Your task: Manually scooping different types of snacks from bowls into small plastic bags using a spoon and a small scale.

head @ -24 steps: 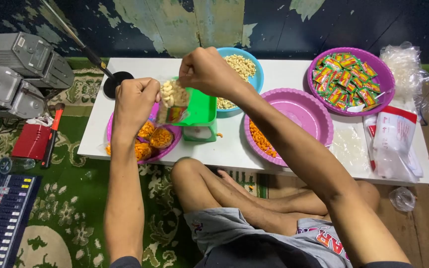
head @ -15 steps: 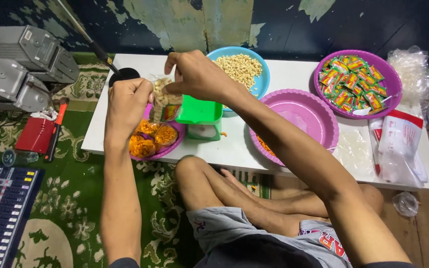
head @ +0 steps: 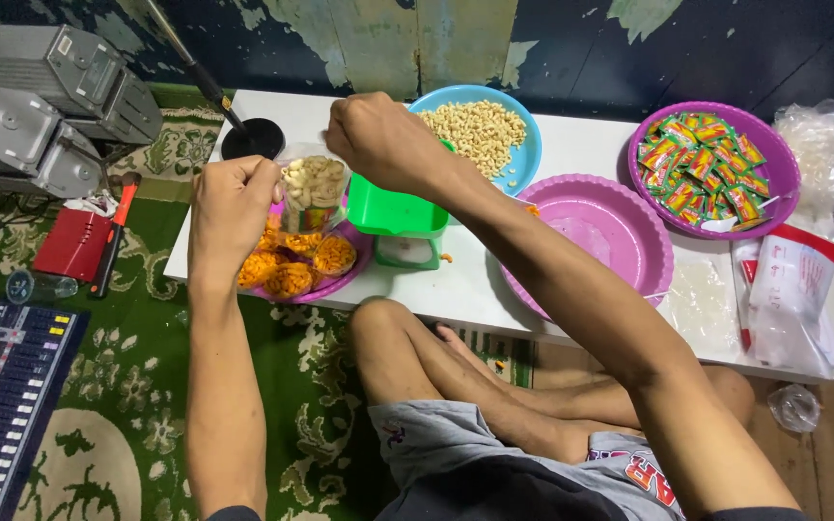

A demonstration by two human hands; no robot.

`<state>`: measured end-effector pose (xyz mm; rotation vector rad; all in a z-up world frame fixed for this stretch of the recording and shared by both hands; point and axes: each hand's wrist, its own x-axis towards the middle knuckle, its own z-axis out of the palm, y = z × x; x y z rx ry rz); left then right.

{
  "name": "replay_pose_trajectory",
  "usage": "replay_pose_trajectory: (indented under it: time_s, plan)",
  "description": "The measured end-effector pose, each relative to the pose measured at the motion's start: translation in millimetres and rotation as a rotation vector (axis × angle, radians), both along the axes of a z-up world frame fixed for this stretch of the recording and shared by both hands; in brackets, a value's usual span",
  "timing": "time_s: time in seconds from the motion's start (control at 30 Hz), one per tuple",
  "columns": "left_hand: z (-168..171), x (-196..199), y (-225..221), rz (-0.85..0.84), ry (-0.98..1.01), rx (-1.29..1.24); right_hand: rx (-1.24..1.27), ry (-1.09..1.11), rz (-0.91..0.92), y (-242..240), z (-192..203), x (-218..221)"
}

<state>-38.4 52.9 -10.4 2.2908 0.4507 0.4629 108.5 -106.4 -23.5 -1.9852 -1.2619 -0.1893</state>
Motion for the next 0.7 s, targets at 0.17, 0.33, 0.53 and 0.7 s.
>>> replay_pose_trajectory:
  time_s: [0.17,0.33,0.53,0.7]
  plan:
    - [-7,-3,15,-0.040,-0.041,-0.029,-0.120,0.093,0.109,14,-5,8]
    - [-10,-9,24,-0.020,-0.064,-0.067,-0.131,0.074,0.100,25,-21,15]
    - [-23,-6,33,-0.009,-0.047,-0.017,-0.062,0.116,0.057,37,-25,9]
    - [-28,-1,37,0.061,0.046,0.009,-0.163,0.474,0.138,53,-34,23]
